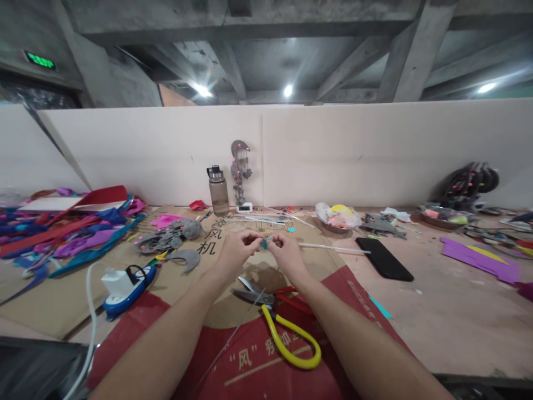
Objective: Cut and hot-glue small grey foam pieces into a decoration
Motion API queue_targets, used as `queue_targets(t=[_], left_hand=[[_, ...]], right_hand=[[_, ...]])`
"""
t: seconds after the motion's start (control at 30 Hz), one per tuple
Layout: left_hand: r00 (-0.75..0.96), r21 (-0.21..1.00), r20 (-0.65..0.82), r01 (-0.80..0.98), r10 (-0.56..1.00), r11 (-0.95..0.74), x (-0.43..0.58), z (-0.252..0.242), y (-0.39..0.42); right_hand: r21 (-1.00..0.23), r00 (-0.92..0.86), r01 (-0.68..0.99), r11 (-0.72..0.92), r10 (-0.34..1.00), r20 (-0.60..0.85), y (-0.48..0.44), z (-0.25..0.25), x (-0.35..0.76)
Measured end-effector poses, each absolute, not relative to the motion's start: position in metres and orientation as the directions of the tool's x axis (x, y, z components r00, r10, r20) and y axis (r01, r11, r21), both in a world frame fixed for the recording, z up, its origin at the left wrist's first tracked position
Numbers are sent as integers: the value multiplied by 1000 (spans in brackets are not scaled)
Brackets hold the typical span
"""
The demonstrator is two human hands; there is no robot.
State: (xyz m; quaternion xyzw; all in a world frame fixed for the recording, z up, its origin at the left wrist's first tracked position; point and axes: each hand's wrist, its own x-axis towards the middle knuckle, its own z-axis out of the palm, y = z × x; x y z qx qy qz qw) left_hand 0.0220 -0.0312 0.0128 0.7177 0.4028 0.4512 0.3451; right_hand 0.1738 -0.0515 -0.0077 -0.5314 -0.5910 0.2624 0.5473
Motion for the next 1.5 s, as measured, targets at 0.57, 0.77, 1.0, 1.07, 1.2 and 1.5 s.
queue_targets(t=[0.57,0.77,1.0,1.07,1.2,1.5], left_hand=[[423,243,678,643,601,-727,21,9,-36],[451,149,692,675,564,-722,23,9,-42],[335,437,621,602,708,-668,24,13,-37],[321,592,519,533,792,-605,23,14,-34],[351,835,308,345,884,-428,19,13,-28],[439,951,184,145,879,-272,17,11,-24]], right_hand=[[-764,141,570,304,879,455,-64,-1,171],[-707,113,622,336,855,506,-63,-3,170],[-739,120,584,338,863,490,-64,-1,169],[-768,123,547,333,876,467,-63,-1,169],[-835,139,452,314,900,413,-58,-4,170],[-972,118,143,189,971,206,-55,-4,169]])
